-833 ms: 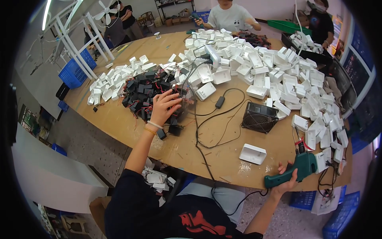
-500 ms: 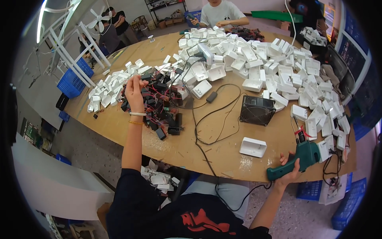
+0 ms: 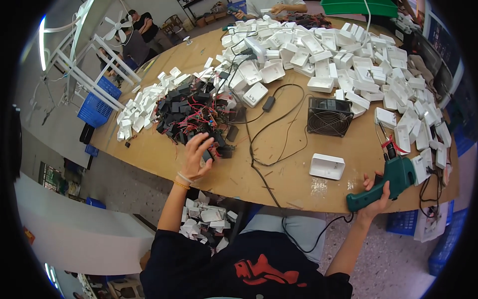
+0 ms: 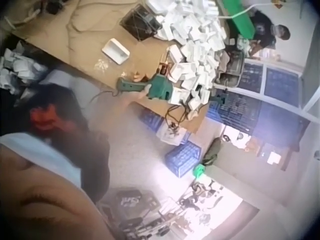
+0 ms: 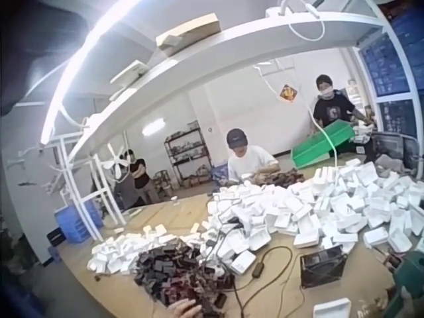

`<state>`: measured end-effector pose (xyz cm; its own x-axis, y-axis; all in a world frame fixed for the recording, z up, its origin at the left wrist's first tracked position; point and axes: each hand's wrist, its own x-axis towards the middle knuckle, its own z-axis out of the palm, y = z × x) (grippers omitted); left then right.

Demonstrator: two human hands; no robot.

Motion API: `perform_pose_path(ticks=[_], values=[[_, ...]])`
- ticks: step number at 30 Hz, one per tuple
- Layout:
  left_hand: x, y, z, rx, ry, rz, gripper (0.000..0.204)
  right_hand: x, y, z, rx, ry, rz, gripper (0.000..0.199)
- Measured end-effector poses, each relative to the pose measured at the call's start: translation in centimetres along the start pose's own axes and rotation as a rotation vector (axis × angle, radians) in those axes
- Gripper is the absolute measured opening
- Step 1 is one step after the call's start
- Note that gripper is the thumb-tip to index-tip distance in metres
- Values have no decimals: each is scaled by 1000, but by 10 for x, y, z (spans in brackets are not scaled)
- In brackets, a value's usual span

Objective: Using a hot glue gun to apply adhesive to small white cardboard boxes for assembly.

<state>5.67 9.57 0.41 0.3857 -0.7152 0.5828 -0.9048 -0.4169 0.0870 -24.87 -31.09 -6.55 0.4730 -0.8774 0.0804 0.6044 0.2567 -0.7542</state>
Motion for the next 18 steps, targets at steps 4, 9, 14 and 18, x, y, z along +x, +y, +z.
perform_pose_path(ticks=[4, 9, 14, 18], values=[[-9, -16, 5, 133, -79, 180, 42, -2, 1, 4, 12, 7, -7, 43], [-8, -14, 10, 77, -62, 298, 28, -2, 2, -6, 27, -14, -7, 43], [10, -22, 0, -378, 554, -587, 25, -2, 1, -9, 29, 5, -7, 44], [46, -26, -54, -683, 836, -572, 25, -1, 2, -6, 4, -24, 5, 44]])
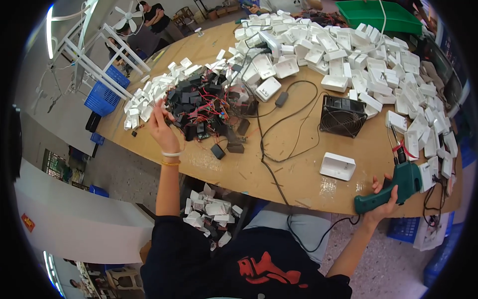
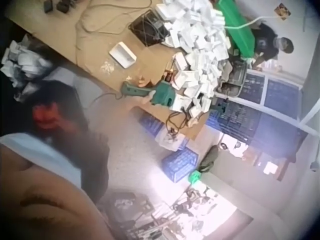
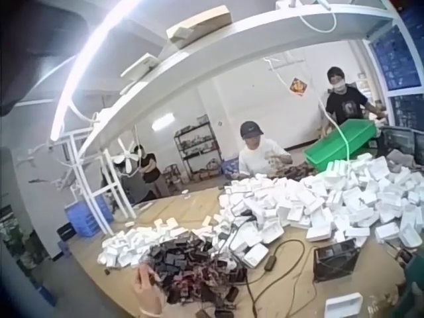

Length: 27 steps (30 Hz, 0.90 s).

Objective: Using a hot glue gun to apply adhesive to small white cardboard boxes for assembly.

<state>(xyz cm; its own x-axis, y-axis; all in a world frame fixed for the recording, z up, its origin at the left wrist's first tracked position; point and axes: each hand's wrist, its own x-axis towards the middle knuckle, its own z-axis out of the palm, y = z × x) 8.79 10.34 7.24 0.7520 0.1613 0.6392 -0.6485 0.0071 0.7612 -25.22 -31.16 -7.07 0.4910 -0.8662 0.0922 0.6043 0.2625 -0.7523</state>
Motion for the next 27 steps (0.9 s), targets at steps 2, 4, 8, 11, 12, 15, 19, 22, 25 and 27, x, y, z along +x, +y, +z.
perform_pose_path(ticks=[2, 4, 8, 11, 12, 15, 19, 22, 25, 27], values=[[-12, 32, 24, -22, -138, -56, 20, 2, -4, -3, -18, 24, -18, 45], [-44, 34, 51, -111, -358, -147, 16, 2, -6, 0, -44, 61, -19, 46], [-138, 12, 82, 253, -778, -155, 7, 4, 2, 10, -67, 91, -45, 46], [-176, 16, 110, 191, -827, -240, 11, 2, 2, 19, -76, 76, -6, 46], [-180, 16, 122, 123, -846, -231, 12, 2, 0, 17, -74, 72, 0, 46], [-179, 25, 142, 17, -907, -348, 14, 2, -5, 11, -61, 60, -13, 46], [-178, 35, 155, -189, -902, -643, 15, -4, -8, 9, -38, 53, -30, 46], [-177, 27, 149, -158, -975, -560, 17, 1, 0, 8, 12, 57, -15, 46], [-169, 38, 157, -106, -1080, -512, 17, -5, -1, 9, -46, 12, 10, 44], [-169, 51, 159, -83, -1148, -506, 17, -11, -3, 7, -79, 74, -2, 35]])
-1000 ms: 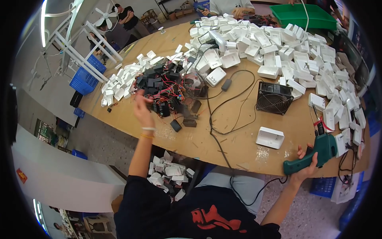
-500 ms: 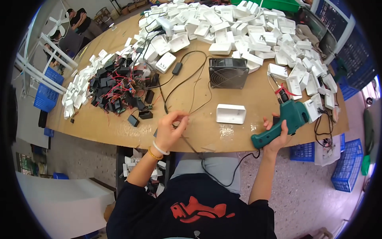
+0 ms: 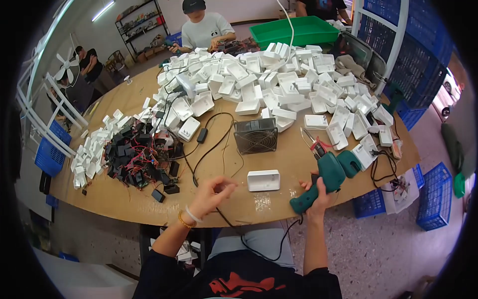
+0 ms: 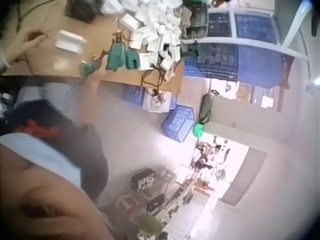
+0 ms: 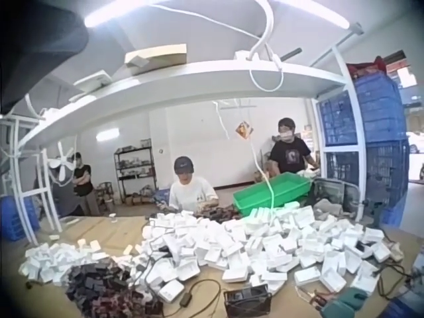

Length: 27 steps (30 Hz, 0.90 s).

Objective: Using a hot glue gun to apply adhesive to small white cardboard boxes for assembly.

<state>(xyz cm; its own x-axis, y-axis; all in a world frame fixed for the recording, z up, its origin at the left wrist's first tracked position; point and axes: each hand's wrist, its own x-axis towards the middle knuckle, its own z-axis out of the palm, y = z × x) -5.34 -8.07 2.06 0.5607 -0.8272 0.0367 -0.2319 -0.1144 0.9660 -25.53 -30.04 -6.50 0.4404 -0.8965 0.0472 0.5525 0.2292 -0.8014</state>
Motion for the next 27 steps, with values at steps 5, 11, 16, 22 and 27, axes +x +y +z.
perform_pose_path(ticks=[5, 11, 16, 22, 27], values=[[-12, 10, 27, 272, 21, 268, 12, -65, -16, 68, -346, -57, -59, 33], [-21, 13, 40, 257, 82, 431, 14, -82, -3, 82, -368, -290, 156, 37], [-25, 6, 34, 482, 119, 583, 17, -87, -4, 91, -296, -268, 223, 36], [-33, -4, 30, 667, 158, 821, 21, -90, -7, 95, -245, -257, 228, 30], [-36, -4, 27, 651, 144, 856, 24, -90, -4, 89, -240, -280, 189, 30]])
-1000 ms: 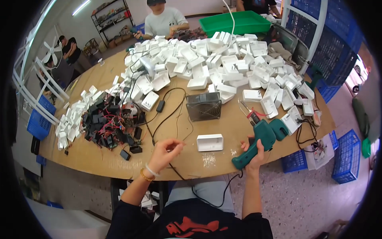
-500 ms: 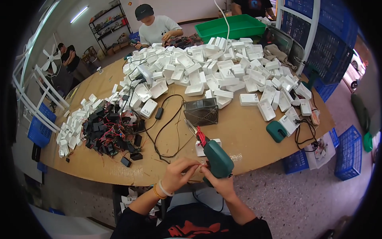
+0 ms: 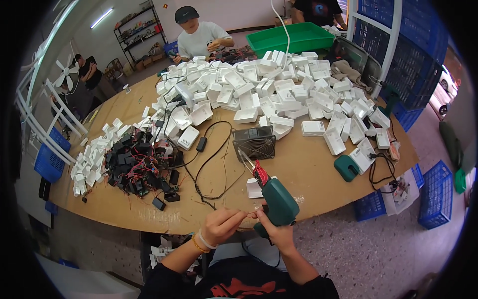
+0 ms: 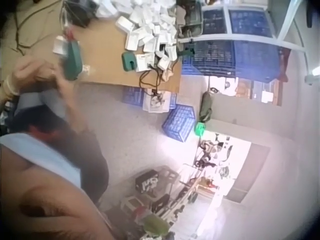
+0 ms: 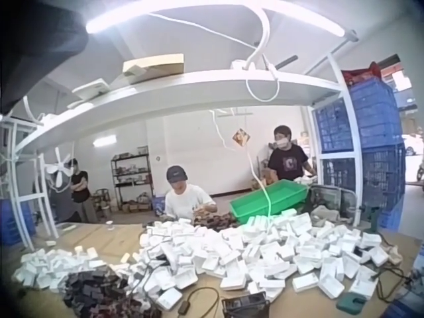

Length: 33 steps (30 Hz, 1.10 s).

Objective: Using a hot glue gun to apply adhesive to small white cardboard boxes for assembly.

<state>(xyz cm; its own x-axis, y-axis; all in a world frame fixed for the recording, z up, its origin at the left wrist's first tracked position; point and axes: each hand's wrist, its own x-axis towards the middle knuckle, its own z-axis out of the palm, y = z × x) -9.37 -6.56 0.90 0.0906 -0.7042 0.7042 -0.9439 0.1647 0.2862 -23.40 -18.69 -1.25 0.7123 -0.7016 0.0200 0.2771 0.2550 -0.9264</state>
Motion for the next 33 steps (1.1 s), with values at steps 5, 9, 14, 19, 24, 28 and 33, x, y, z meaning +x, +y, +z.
perform_pose_path(ticks=[5, 9, 14, 19, 24, 28, 33], values=[[2, 3, -8, -25, -13, -33, 29, 1, 5, -2, -37, -17, -26, 32], [4, 2, -13, -14, -18, -3, 30, 1, -2, 4, -42, -35, -10, 33], [2, 3, -22, -19, -63, -26, 29, 1, -5, -2, 17, -68, -6, 30], [16, 6, -80, 356, 143, -245, 21, -1, -17, -5, 145, 8, -15, 34], [53, 17, -95, 387, 276, -315, 21, -4, -22, -18, 122, 123, -48, 34], [48, -14, -35, 310, 56, -270, 17, -4, -24, -27, 42, 174, -71, 35], [36, -26, 39, 124, -79, -286, 9, -9, -32, -40, -33, 226, -153, 32]])
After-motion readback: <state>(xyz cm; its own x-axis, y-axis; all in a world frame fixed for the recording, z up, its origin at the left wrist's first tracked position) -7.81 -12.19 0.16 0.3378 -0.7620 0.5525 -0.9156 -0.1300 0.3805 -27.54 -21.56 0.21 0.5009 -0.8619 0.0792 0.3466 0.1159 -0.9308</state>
